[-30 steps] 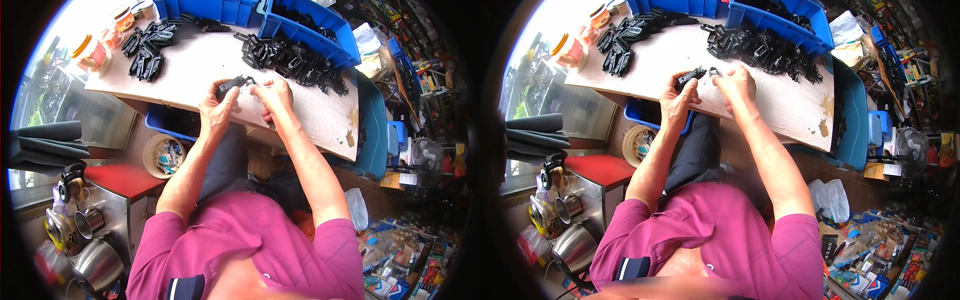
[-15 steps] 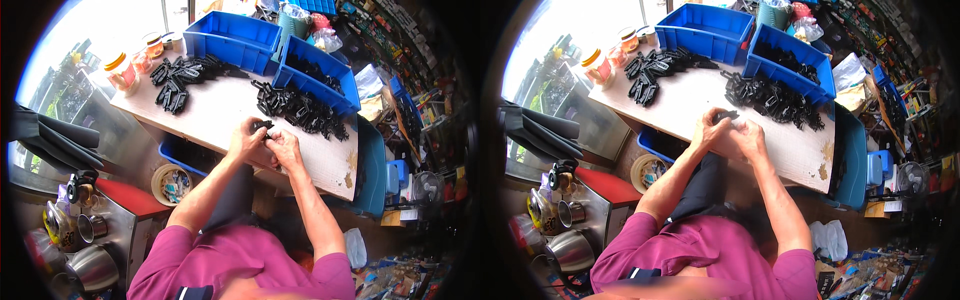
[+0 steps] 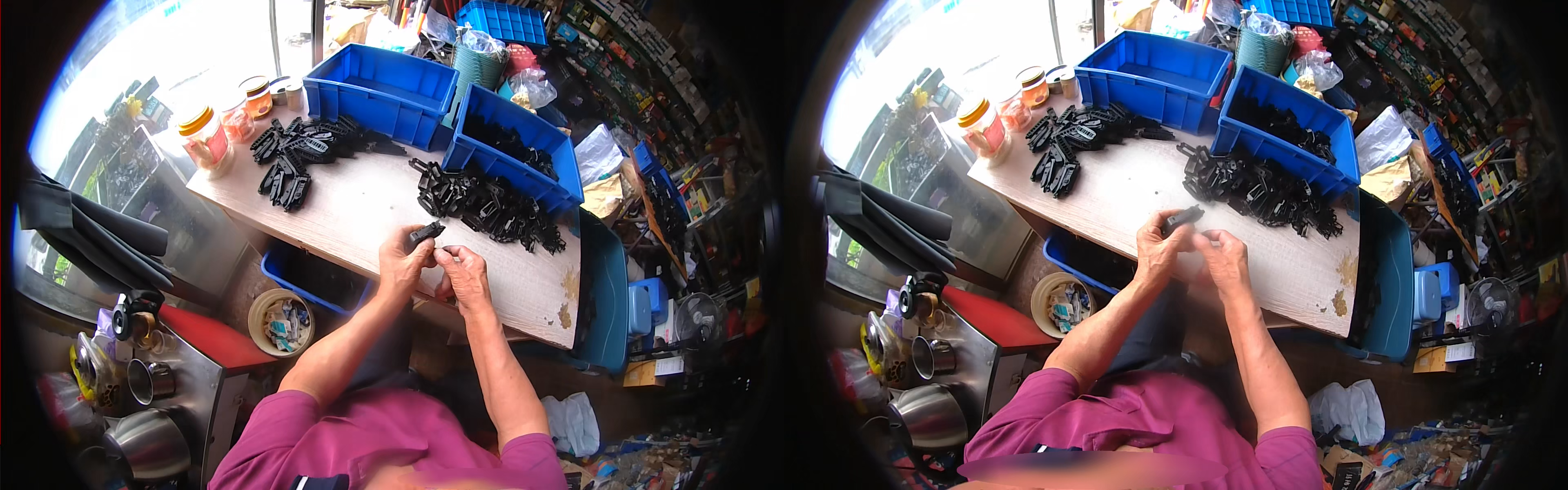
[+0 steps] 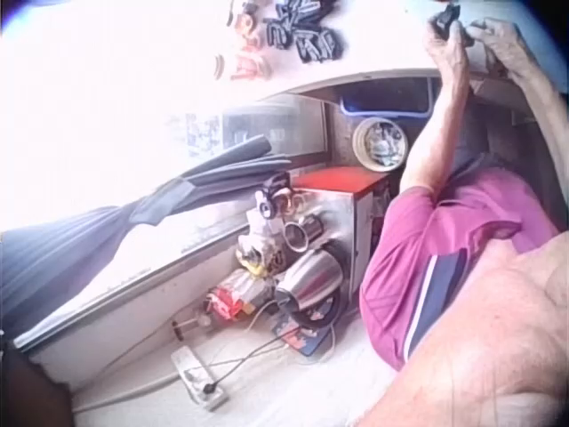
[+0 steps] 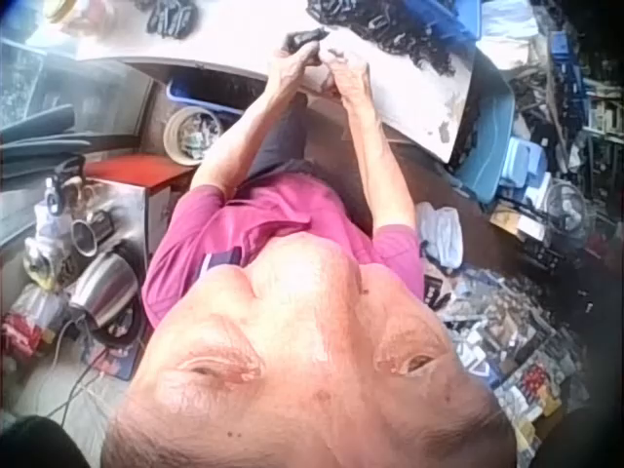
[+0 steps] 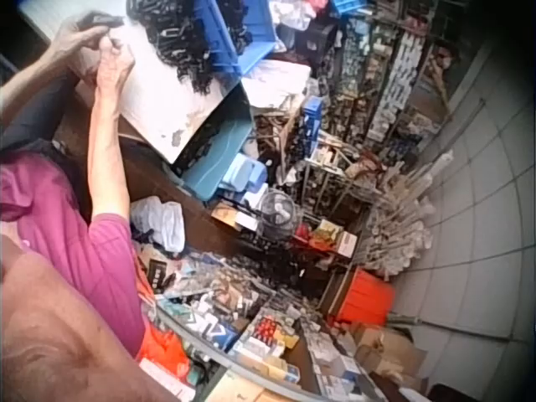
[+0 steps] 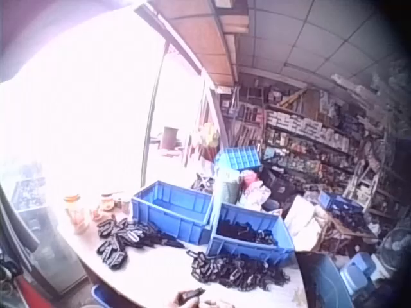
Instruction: The person assembles small black plastic buckles by hand at a workbench.
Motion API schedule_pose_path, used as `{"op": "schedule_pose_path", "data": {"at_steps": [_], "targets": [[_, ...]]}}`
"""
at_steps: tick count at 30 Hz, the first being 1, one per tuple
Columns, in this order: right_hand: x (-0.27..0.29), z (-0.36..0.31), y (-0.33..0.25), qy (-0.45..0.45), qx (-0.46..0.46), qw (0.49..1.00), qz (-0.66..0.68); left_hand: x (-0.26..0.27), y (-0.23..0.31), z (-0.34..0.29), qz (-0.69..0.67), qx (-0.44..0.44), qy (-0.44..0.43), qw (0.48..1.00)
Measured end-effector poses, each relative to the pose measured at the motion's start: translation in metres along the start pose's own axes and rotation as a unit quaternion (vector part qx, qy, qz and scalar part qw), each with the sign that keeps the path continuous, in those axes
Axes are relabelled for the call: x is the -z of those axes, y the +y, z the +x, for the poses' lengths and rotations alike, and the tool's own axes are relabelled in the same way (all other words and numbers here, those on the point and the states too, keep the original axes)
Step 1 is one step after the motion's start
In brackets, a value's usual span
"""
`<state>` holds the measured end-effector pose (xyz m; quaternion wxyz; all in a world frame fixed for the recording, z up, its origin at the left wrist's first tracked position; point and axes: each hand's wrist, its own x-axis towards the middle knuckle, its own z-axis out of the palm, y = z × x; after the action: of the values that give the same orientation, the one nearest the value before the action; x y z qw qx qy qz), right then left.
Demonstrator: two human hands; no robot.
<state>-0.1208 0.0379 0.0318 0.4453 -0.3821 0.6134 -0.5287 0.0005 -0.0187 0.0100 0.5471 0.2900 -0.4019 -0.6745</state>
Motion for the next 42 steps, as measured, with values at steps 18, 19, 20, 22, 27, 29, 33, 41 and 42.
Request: {"op": "schedule_pose_path", "data": {"at_steps": [18, 19, 20, 22, 27, 29, 33, 41, 42], "targets": [[0.021, -0.005, -0.016, 0.004, 0.062, 0.986, 0.154, 0.009, 0.036, 0.008, 0.167, 0.177, -0.171, 0.955], [0.022, -0.006, -0.015, -0.011, 0.054, 0.987, 0.149, 0.009, 0.036, 0.008, 0.194, 0.183, -0.190, 0.945], [0.022, -0.007, -0.015, -0.010, 0.053, 0.987, 0.148, 0.009, 0.034, 0.008, 0.193, 0.185, -0.190, 0.945], [0.022, -0.009, -0.015, -0.027, 0.038, 0.990, 0.133, 0.011, 0.031, 0.008, 0.189, 0.173, -0.212, 0.943], [0.025, -0.009, -0.010, -0.038, 0.031, 0.991, 0.124, 0.012, 0.026, 0.013, 0.234, 0.144, -0.237, 0.932], [0.028, -0.008, -0.007, -0.040, 0.046, 0.993, 0.097, 0.013, 0.022, 0.016, 0.234, 0.139, -0.250, 0.929], [0.028, -0.009, -0.004, -0.040, 0.048, 0.994, 0.092, 0.013, 0.025, 0.016, 0.235, 0.129, -0.267, 0.926], [0.027, -0.014, -0.004, -0.037, 0.049, 0.991, 0.116, 0.015, 0.028, 0.013, 0.236, 0.101, -0.282, 0.924], [0.027, -0.014, -0.003, -0.036, 0.050, 0.991, 0.116, 0.015, 0.028, 0.013, 0.234, 0.119, -0.279, 0.924]]}}
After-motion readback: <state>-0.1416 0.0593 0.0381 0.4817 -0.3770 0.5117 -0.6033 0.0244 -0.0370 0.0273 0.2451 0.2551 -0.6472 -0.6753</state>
